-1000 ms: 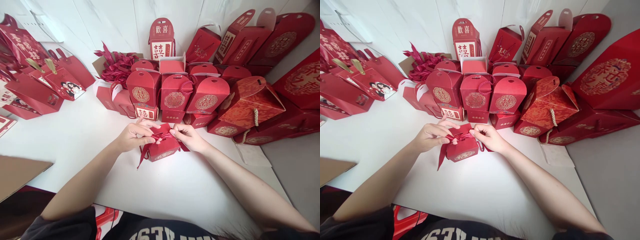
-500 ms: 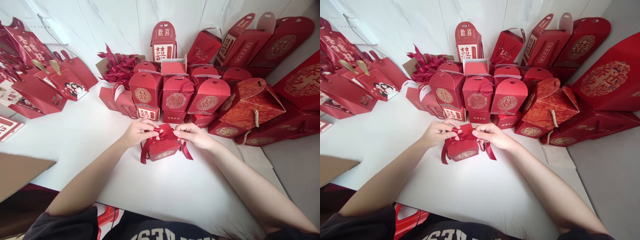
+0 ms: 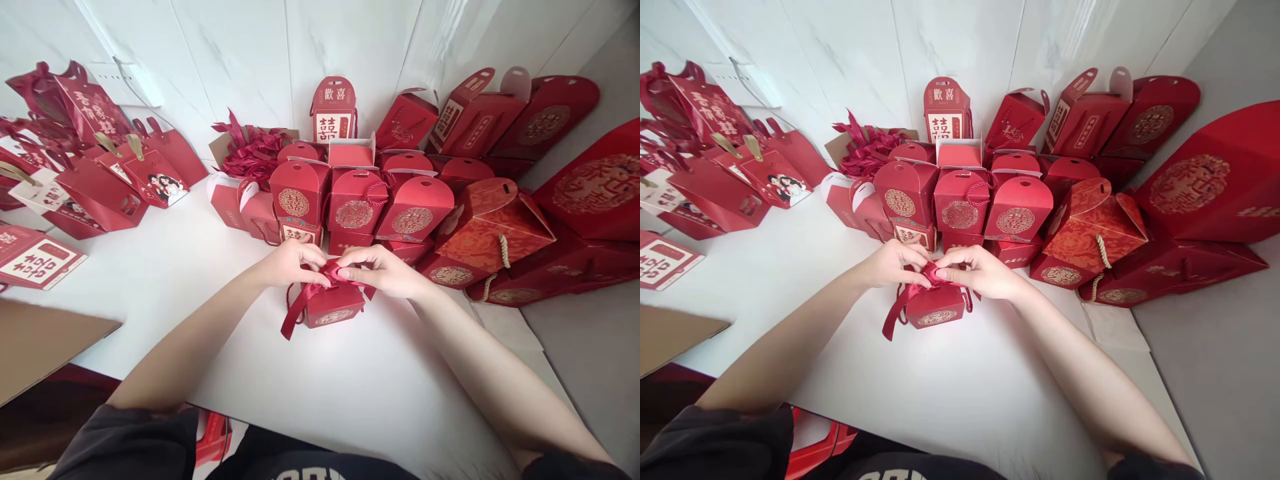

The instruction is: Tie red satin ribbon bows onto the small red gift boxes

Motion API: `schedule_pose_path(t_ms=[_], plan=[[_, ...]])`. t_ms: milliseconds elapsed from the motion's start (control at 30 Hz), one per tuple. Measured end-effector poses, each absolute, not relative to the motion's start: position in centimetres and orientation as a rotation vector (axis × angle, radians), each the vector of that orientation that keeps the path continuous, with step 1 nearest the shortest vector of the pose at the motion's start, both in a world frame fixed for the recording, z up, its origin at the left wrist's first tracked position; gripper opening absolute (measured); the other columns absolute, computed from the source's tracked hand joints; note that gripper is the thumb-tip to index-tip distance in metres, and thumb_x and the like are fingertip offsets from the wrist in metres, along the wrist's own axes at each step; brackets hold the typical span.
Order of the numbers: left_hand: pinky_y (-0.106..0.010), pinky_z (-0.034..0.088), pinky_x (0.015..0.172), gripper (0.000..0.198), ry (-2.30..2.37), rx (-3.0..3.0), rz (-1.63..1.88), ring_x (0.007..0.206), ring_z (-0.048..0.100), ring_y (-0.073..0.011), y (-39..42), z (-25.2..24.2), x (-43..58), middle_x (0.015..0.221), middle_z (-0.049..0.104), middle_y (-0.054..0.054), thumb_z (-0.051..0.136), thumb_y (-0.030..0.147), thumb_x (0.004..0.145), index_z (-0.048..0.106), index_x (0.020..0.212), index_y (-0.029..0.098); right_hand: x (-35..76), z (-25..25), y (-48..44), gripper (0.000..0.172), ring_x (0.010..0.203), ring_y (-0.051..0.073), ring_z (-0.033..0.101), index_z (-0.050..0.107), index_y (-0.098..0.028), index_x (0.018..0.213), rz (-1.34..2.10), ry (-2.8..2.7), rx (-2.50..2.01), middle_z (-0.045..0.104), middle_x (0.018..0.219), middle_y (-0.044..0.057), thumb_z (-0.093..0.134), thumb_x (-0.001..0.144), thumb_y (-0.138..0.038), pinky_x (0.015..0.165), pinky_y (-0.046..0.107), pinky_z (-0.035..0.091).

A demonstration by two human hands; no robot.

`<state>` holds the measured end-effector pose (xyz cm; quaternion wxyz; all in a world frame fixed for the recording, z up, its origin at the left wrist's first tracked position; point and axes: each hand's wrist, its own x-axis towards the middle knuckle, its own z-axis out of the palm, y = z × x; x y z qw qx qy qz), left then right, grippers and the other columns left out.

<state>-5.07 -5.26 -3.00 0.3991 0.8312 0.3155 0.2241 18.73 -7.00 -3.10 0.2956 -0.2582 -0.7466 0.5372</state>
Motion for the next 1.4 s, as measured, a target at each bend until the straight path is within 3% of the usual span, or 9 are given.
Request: schedule_pose_path(t_ms=[167, 367, 533, 733, 1000, 1133, 1267, 1400], plan=[[-0.027, 0.051, 0.083, 0.022, 0.797, 1.999, 0.585, 0.084, 0.065, -0.0154, -5.7, -3.1, -5.0, 0.094, 0.072, -0.005, 0.082, 0.036, 0.071, 0.079, 0.082, 0.017, 18.3, -3.3, -7.7, 0.028, 0.084, 0.016, 0.06, 0.071, -0.022, 0.114, 1.318, -2.021, -0.708, 0.07, 0.099, 0.005, 0.06, 0.093, -0.037, 0.074, 0.029, 0.046], [-0.027, 0.051, 0.089, 0.02, 0.787, 1.963, 0.671, 0.095, 0.067, -0.018, -6.4, -3.6, -4.9, 0.1, 0.073, -0.006, 0.082, 0.033, 0.072, 0.079, 0.084, 0.017, 17.8, -3.6, -8.2, 0.025, 0.072, 0.013, 0.052, 0.069, -0.023, 0.116, 1.005, -2.193, -0.708, 0.062, 0.085, 0.002, 0.056, 0.095, -0.025, 0.067, 0.027, 0.043], [-0.027, 0.05, 0.091, 0.014, 0.826, 2.021, 0.714, 0.096, 0.066, -0.0171, -6.9, -3.5, -4.7, 0.095, 0.074, -0.005, 0.078, 0.032, 0.077, 0.079, 0.081, 0.019, 17.6, -3.1, -8.8, 0.023, 0.075, 0.013, 0.055, 0.065, -0.022, 0.112, 0.807, -2.305, -0.69, 0.062, 0.086, 0.001, 0.053, 0.094, -0.015, 0.074, 0.028, 0.045], [-0.026, 0.052, 0.088, 0.016, 0.889, 1.985, 0.772, 0.093, 0.066, -0.016, -7.4, -3.8, -4.3, 0.095, 0.074, -0.005, 0.07, 0.029, 0.084, 0.08, 0.077, 0.02, 18.7, -1.4, -9.7, 0.032, 0.069, 0.012, 0.055, 0.05, -0.022, 0.118, 0.856, -2.386, -0.895, 0.063, 0.087, -0.001, 0.057, 0.088, -0.015, 0.066, 0.025, 0.044], [-0.03, 0.05, 0.096, 0.015, 0.906, 1.988, 0.79, 0.1, 0.065, -0.0174, -7.4, -4.0, -4.5, 0.089, 0.074, -0.006, 0.071, 0.031, 0.084, 0.081, 0.077, 0.022, 23.1, 1.9, -9.7, 0.009, 0.061, 0.013, 0.056, 0.063, -0.021, 0.089, 0.879, -2.692, -1.192, 0.066, 0.075, -0.001, 0.057, 0.083, -0.016, 0.056, 0.025, 0.039], [-0.031, 0.05, 0.096, 0.012, 0.907, 2.012, 0.801, 0.096, 0.066, -0.0172, -7.5, -4.1, -4.3, 0.09, 0.074, -0.006, 0.073, 0.031, 0.081, 0.081, 0.077, 0.023, 22.4, 0.7, -9.6, 0.012, 0.071, 0.015, 0.059, 0.064, -0.021, 0.096, 0.876, -2.537, -1.15, 0.066, 0.085, 0.002, 0.059, 0.089, -0.029, 0.064, 0.027, 0.044], [-0.033, 0.052, 0.093, 0.014, 0.896, 1.976, 0.779, 0.097, 0.067, -0.0191, -7.4, -3.8, -4.5, 0.1, 0.074, -0.007, 0.076, 0.033, 0.078, 0.081, 0.084, 0.022, 19.3, -1.6, -9.6, 0.013, 0.09, 0.018, 0.06, 0.063, -0.021, 0.097, 0.695, -2.357, -0.986, 0.063, 0.103, 0.006, 0.062, 0.09, -0.031, 0.082, 0.031, 0.046], [-0.037, 0.052, 0.096, 0.016, 0.894, 1.853, 0.723, 0.106, 0.066, -0.0232, -7.2, -2.0, -6.6, 0.111, 0.073, -0.009, 0.079, 0.033, 0.075, 0.079, 0.085, 0.02, 19.8, -1.1, -9.1, 0.013, 0.086, 0.018, 0.058, 0.062, -0.019, 0.085, 0.674, -2.328, -0.907, 0.063, 0.094, 0.006, 0.059, 0.093, -0.028, 0.08, 0.031, 0.044]])
